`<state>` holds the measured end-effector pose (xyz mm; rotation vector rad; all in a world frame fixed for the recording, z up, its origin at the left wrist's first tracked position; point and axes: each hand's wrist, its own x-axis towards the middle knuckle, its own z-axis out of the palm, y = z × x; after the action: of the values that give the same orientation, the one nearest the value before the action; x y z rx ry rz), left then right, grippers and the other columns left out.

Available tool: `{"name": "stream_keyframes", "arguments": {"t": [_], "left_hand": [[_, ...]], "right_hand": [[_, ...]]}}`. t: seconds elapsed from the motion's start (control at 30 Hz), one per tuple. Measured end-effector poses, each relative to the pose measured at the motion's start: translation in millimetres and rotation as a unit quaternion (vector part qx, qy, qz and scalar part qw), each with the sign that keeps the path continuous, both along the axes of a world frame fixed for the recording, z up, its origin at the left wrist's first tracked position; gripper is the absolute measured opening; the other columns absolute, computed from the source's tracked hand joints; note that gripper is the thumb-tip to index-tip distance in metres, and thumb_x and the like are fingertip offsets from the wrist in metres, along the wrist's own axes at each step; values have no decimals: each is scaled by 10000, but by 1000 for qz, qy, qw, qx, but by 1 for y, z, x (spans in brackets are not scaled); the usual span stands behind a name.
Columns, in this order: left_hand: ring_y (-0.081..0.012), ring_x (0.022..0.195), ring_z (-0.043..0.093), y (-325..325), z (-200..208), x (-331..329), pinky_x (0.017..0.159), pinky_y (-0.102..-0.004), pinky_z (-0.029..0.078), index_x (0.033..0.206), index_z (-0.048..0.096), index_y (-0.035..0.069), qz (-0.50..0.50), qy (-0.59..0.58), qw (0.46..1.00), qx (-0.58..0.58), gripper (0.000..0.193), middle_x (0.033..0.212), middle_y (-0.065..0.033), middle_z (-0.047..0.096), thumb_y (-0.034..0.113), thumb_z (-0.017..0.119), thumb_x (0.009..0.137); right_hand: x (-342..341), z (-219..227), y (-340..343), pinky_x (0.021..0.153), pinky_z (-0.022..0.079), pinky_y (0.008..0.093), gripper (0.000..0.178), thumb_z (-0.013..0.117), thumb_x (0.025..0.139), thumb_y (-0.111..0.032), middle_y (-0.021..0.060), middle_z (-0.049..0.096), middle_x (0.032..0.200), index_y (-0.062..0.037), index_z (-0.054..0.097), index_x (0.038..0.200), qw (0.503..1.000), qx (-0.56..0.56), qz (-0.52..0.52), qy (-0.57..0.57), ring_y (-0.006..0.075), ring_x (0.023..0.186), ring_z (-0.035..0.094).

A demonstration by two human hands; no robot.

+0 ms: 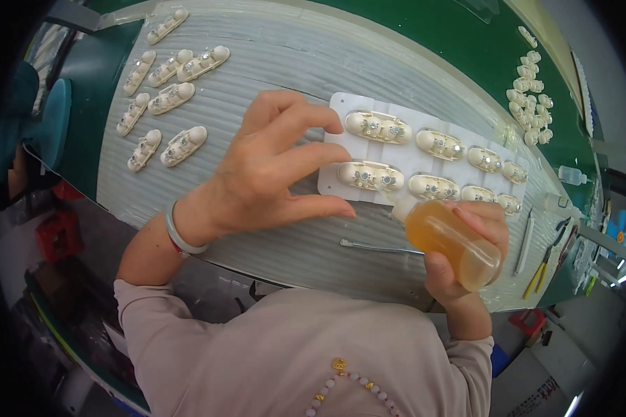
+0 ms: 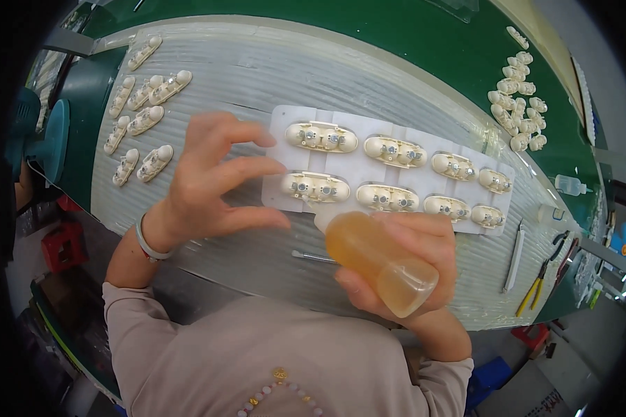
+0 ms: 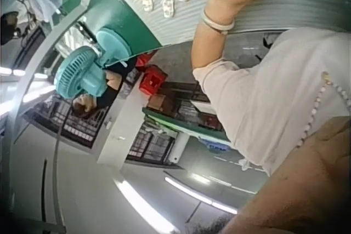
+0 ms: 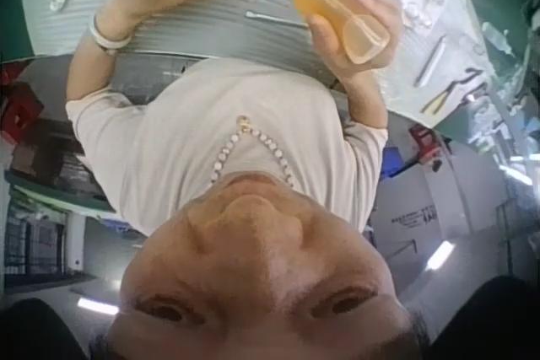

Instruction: The person works on plastic components in a tray using a metal tool, applies liquid into them from a squeeze bottle, and unloads them onto the table. The person then loads new plastic components into the tray and applies liquid to them using a dispenser bottle.

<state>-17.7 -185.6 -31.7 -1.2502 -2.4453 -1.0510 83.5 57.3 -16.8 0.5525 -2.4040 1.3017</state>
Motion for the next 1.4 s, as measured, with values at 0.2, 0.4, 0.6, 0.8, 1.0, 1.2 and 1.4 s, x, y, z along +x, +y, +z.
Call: {"name": "stream_keyframes", "arguments": {"t": [0.2, 0.4, 0.6, 0.8, 1.0, 1.2, 1.4], "left_hand": [[-257, 920, 455, 0, -15, 3, 780, -345, 409, 903, 657, 102, -25, -34, 999, 16, 412, 1015, -42, 567, 254, 824, 558], [-246, 904, 461, 2, -16, 5, 759, -328, 419, 902, 657, 99, -20, -37, 999, 16, 374, 996, -27, 575, 219, 811, 583], [-248, 885, 470, 2, -16, 5, 736, -322, 427, 903, 657, 97, -23, -37, 999, 14, 369, 988, -27, 579, 208, 809, 585], [-245, 855, 489, 2, -14, 2, 719, -321, 430, 895, 657, 96, -26, -20, 999, 26, 371, 953, -27, 595, 213, 811, 579], [-233, 775, 514, -5, 1, 0, 701, -306, 421, 901, 650, 68, -19, 9, 999, 51, 368, 866, -48, 632, 218, 806, 605], [-204, 720, 532, -5, 1, -3, 636, -283, 428, 882, 653, 66, 39, 48, 995, 76, 295, 763, -34, 633, 123, 794, 629], [-208, 736, 558, -5, 1, -4, 646, -283, 440, 947, 643, 37, 44, 69, 993, 88, 293, 801, -59, 637, -9, 728, 671]], "right_hand": [[-2, -8, -8, 722, 472, 306, 476, 714, 748, -225, 153, 575, 963, 24, 501, 1093, 1000, 11, -26, 3, 233, 859, 557], [-4, -10, -8, 712, 466, 302, 528, 775, 696, -156, 167, 599, 966, 27, 489, 1101, 1000, 7, -7, 3, 238, 848, 568], [0, -13, -8, 708, 449, 302, 526, 777, 696, -164, 167, 602, 961, 20, 489, 1097, 1000, -17, -14, -17, 229, 834, 563], [2, -8, -2, 702, 446, 299, 517, 786, 685, -176, 156, 602, 956, 11, 499, 1072, 1000, -12, -24, -15, 220, 836, 560], [4, -12, -5, 715, 453, 297, 511, 800, 669, -156, 149, 605, 943, 3, 511, 1061, 998, -26, -46, -28, 217, 836, 561], [7, -1, 1, 701, 464, 294, 549, 805, 673, -172, 153, 596, 946, -3, 486, 1086, 999, 0, -25, -41, 226, 834, 574], [19, -3, 10, 664, 495, 296, 632, 821, 679, -265, 155, 595, 947, -12, 445, 1120, 999, -17, -31, -35, 238, 833, 605]]}}
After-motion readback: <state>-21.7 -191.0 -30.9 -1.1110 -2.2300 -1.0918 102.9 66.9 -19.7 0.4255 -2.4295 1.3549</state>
